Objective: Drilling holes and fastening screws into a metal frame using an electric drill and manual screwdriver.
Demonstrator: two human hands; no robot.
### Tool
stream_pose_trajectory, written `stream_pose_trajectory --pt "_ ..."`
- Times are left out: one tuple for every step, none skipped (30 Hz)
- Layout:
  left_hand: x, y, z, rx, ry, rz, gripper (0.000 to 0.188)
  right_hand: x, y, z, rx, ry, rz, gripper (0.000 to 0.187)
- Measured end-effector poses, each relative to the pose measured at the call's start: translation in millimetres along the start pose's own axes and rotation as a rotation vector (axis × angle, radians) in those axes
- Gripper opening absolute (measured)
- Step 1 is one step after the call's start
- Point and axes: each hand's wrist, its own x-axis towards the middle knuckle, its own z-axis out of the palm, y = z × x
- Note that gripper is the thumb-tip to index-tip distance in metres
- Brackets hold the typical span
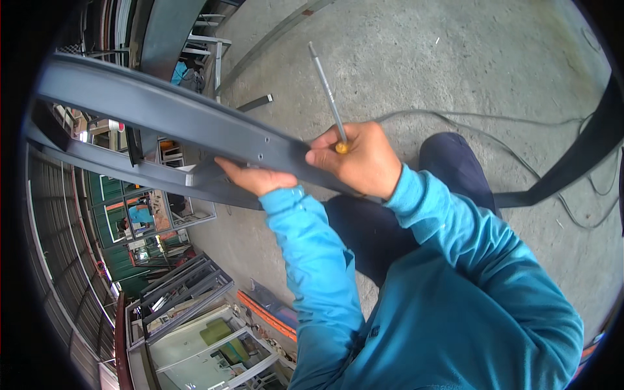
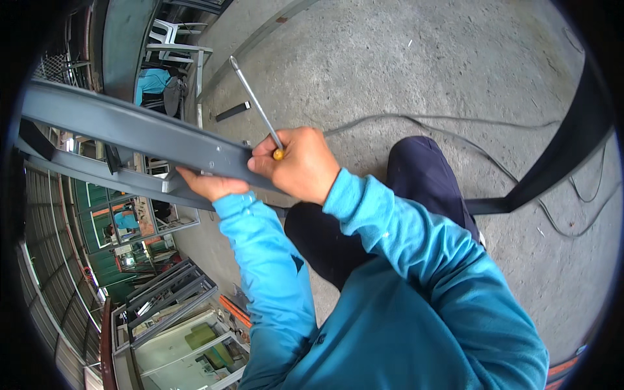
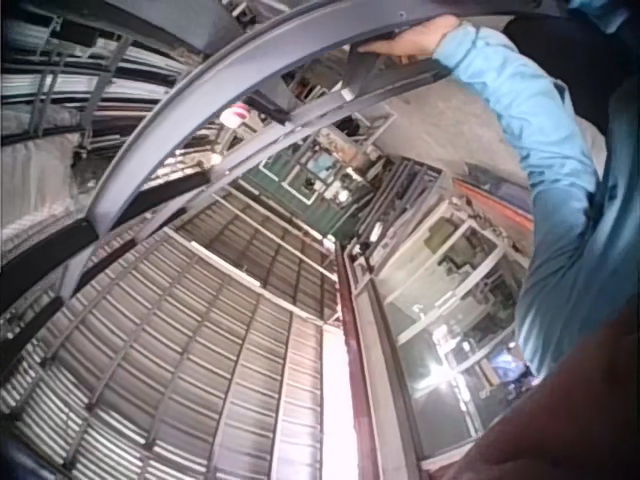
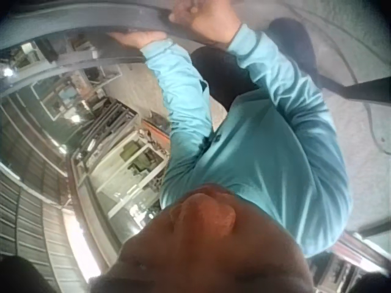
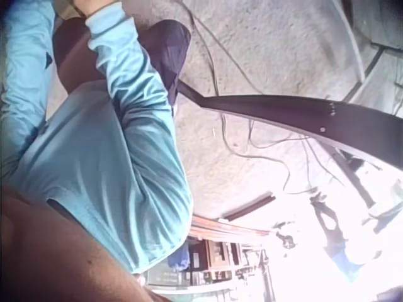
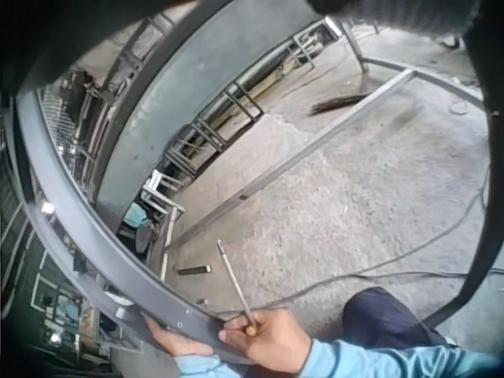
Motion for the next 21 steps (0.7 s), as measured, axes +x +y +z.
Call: stream_pose_trajectory --pt "-1 -5 0 -0.008 -0.005 0.031 0.056 6 5 -4 -0.001 0.003 -0.009 0.020" --pt "0 -10 -1 -0.016 -0.009 0.063 0.055 13 13 -6 0.054 -0.019 -0.084 0.019" --pt "-1 -11 -2 -0.013 -0.012 0.066 0.055 17 19 -6 0.113 -0.042 -0.154 0.019" --pt "-5 -10 -9 0.086 0.009 0.117 0.054 18 18 -5 0.178 -0.068 -0.150 0.017" --pt "-5 -11 -12 0.187 0.031 0.167 0.053 22 17 -8 0.185 -0.080 -0.142 0.017" --pt "-5 -8 -16 0.223 0.037 0.248 0.054 25 18 -6 0.228 -0.121 -0.123 0.017" --pt "-9 -8 -14 0.239 0.056 0.262 0.054 29 21 -7 0.266 -0.161 -0.106 0.017" --pt "-16 -8 -10 0.093 -0.024 0.218 0.053 32 27 -8 0.325 -0.169 -0.134 0.015" --pt "-21 -7 -8 -0.051 -0.107 0.172 0.052 35 32 -9 0.341 -0.188 -0.122 0.015" --pt "-21 -8 -9 0.033 -0.164 0.208 0.050 39 38 -11 0.372 -0.186 -0.169 0.014" --pt "-21 -8 -13 0.053 -0.150 0.220 0.050 42 44 -12 0.404 -0.181 -0.217 0.012" --pt "-20 -5 -14 0.036 -0.305 0.092 0.048 43 49 -12 0.416 -0.183 -0.214 0.012" --pt "-19 -1 -18 0.019 -0.458 -0.039 0.046 44 53 -14 0.436 -0.200 -0.204 0.012" --pt "-10 0 -27 0.077 -0.495 -0.092 0.043 44 57 -16 0.423 -0.215 -0.233 0.011" --pt "-12 -3 -22 0.080 -0.495 -0.091 0.043 45 58 -20 0.391 -0.214 -0.271 0.010" --pt "-17 -6 -15 0.081 -0.224 -0.052 0.051 45 58 -20 0.394 -0.214 -0.272 0.010" --pt "-20 -9 -10 0.078 0.046 -0.012 0.059 44 57 -18 0.457 -0.196 -0.255 0.011" --pt "-19 -9 -12 0.089 0.046 -0.013 0.059 44 58 -16 0.527 -0.176 -0.232 0.011" --pt "-16 -9 -17 0.155 -0.007 0.029 0.055 44 58 -16 0.535 -0.173 -0.229 0.011" --pt "-14 -9 -20 0.219 -0.061 0.069 0.050 45 58 -15 0.523 -0.180 -0.248 0.012" --pt "-14 -11 -21 0.224 -0.060 0.069 0.050 45 58 -16 0.509 -0.190 -0.268 0.012"
